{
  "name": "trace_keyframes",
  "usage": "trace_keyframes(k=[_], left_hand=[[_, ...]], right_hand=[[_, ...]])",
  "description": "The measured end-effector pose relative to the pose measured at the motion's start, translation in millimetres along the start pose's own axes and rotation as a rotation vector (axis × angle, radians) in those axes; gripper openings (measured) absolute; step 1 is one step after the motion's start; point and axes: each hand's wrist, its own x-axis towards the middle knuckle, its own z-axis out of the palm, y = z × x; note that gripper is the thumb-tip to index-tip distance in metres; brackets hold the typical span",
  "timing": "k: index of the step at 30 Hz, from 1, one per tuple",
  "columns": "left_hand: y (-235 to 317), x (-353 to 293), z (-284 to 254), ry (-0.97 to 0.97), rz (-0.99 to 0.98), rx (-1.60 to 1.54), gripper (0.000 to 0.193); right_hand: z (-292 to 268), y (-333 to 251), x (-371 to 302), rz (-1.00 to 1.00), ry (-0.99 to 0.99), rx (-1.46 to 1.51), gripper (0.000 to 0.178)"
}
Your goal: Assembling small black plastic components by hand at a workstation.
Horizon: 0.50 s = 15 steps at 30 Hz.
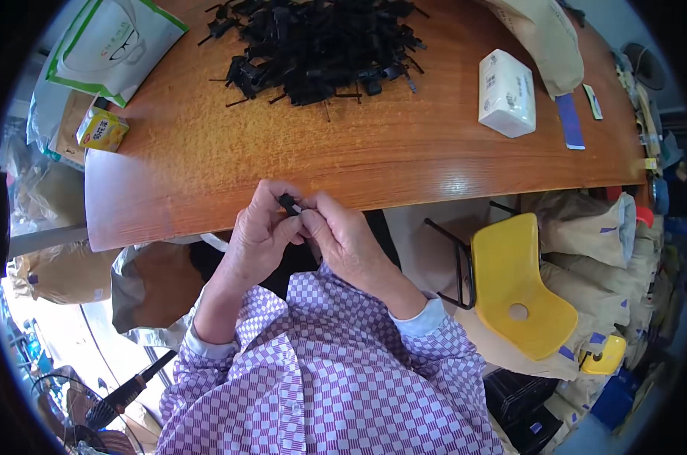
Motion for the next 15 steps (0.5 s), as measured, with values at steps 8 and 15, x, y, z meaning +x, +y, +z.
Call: trace_keyframes(k=[8,15], left_hand=[[0.7,-0.3,7.5,0.303,0.234,0.436,0.027],[-21.0,17.6,19.5,0.312,0.209,0.186,0.009]], right_hand=[[17.8,2.4,10.5,-0.215,0.149,-0.076,0.015],[-44.6,6.9,30.6,-0.253,0.097,-0.316,0.019]])
